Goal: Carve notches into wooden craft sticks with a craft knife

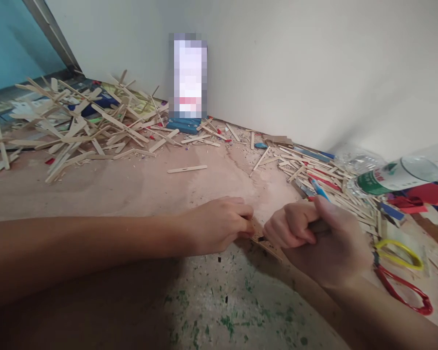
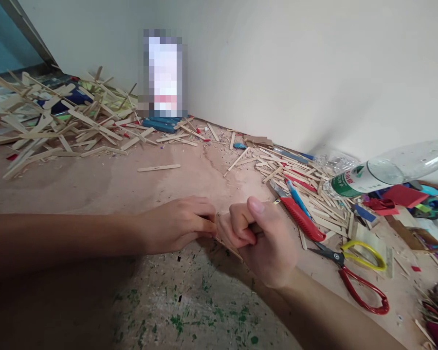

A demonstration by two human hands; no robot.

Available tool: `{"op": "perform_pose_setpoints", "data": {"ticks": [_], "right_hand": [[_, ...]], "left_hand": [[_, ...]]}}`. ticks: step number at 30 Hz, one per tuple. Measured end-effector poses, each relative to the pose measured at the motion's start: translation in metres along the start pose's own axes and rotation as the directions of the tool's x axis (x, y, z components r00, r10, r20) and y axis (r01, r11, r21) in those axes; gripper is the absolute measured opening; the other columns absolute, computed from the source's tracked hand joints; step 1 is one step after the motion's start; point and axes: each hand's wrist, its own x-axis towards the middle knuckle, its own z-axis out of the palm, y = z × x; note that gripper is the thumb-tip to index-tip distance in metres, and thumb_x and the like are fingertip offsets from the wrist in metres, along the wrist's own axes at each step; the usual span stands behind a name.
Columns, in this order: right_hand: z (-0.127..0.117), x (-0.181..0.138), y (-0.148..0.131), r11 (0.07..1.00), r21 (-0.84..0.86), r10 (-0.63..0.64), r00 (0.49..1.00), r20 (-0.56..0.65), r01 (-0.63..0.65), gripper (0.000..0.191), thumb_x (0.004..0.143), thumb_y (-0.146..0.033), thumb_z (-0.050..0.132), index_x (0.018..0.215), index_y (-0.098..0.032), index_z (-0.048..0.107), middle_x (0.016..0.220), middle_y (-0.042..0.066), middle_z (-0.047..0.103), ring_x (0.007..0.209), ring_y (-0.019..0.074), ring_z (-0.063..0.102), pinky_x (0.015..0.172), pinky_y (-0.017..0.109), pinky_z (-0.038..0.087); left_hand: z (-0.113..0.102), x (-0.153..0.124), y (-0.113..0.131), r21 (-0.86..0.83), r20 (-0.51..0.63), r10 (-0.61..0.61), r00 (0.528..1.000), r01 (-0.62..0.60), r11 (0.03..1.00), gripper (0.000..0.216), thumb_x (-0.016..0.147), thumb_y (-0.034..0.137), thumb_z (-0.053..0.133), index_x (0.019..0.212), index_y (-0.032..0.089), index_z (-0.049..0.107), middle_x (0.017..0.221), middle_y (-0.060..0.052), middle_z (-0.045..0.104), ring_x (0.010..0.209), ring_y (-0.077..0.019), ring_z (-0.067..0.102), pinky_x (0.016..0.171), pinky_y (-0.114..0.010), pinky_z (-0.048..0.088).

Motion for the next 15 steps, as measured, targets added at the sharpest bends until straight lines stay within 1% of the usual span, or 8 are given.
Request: {"op": "perform_pose_setpoints", "data": {"ticks": [3, 9, 15], "right_hand": [[0.0010, -0.0002, 0.0000, 1.000, 0.003, -0.016, 1.000, -0.001, 0.016, 0.066, 0.106, -0.063, 0.046, 0.057, -0.021, 0.032, 0.049, -0.005, 0.023, 0.046, 0.0118, 0.023, 0.048, 0.032, 0.025], [0.0018, -0.0003, 0.0019, 0.999, 0.002, -0.038, 0.999, -0.008, 0.038, 0.066, 0.106, -0.064, 0.046, 0.057, -0.021, 0.032, 0.049, -0.005, 0.023, 0.046, 0.0116, 0.023, 0.047, 0.032, 0.024], [0.0019, -0.0020, 0.0014, 0.999, 0.011, -0.043, 0.999, 0.026, 0.042, 0.067, 0.106, -0.065, 0.046, 0.058, -0.021, 0.032, 0.050, -0.005, 0.025, 0.046, 0.0112, 0.025, 0.048, 0.031, 0.026]], "left_hand": [[-0.0004, -0.0002, 0.0005, 0.003, 0.001, -0.002, 1.000, 0.002, 1.000, 0.022, 0.097, 0.007, 0.060, 0.098, 0.019, 0.078, 0.097, -0.005, 0.071, 0.093, -0.0208, 0.064, 0.087, -0.032, 0.047], [0.0005, -0.0010, -0.0003, -0.010, 0.002, -0.008, 1.000, 0.008, 1.000, 0.023, 0.096, 0.007, 0.060, 0.101, 0.019, 0.079, 0.097, -0.005, 0.071, 0.094, -0.0208, 0.064, 0.088, -0.032, 0.047], [-0.0009, -0.0002, 0.0000, -0.015, 0.016, -0.018, 1.000, 0.018, 1.000, 0.023, 0.098, 0.009, 0.057, 0.098, 0.020, 0.077, 0.098, -0.005, 0.070, 0.096, -0.0206, 0.064, 0.089, -0.031, 0.048]]}}
